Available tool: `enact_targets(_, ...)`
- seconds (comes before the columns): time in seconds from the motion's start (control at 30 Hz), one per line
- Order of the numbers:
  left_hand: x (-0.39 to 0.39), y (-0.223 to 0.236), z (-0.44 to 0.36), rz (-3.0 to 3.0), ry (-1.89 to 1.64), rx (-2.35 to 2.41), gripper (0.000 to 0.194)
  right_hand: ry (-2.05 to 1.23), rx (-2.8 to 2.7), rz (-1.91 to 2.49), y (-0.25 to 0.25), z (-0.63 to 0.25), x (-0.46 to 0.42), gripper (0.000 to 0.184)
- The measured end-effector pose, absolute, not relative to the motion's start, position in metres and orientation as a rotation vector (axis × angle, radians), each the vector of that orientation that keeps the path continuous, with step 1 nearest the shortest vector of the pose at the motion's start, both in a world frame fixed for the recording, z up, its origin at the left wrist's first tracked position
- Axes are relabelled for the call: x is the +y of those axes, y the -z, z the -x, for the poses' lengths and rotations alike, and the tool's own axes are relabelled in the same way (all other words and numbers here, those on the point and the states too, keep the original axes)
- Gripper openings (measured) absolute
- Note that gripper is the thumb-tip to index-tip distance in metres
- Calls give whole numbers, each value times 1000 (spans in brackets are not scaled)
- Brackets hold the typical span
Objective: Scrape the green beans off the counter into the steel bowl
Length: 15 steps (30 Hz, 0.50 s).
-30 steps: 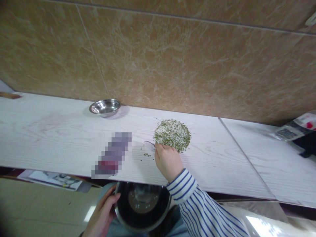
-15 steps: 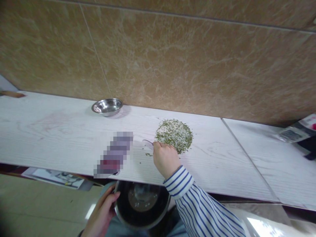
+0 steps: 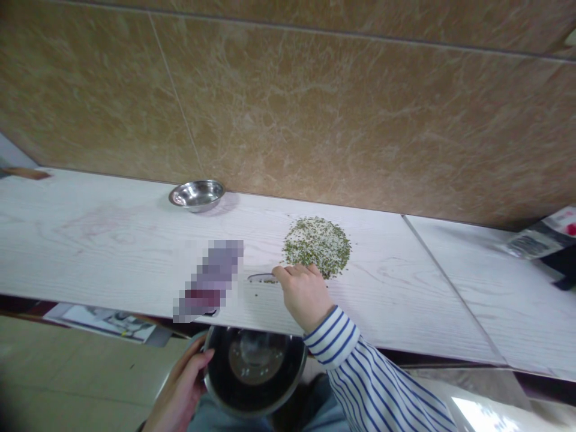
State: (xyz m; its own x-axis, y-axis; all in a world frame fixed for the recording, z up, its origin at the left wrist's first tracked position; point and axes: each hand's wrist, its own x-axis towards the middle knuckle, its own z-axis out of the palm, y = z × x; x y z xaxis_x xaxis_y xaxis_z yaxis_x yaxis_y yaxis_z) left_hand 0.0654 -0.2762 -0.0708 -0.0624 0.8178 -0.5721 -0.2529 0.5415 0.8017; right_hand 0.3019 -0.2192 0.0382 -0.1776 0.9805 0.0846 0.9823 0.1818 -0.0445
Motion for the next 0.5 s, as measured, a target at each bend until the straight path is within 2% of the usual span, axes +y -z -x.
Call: enact_targets(0.5, -279, 83, -64, -597, -898, 1401, 58, 21, -2423, 1785, -36, -319, -239, 20)
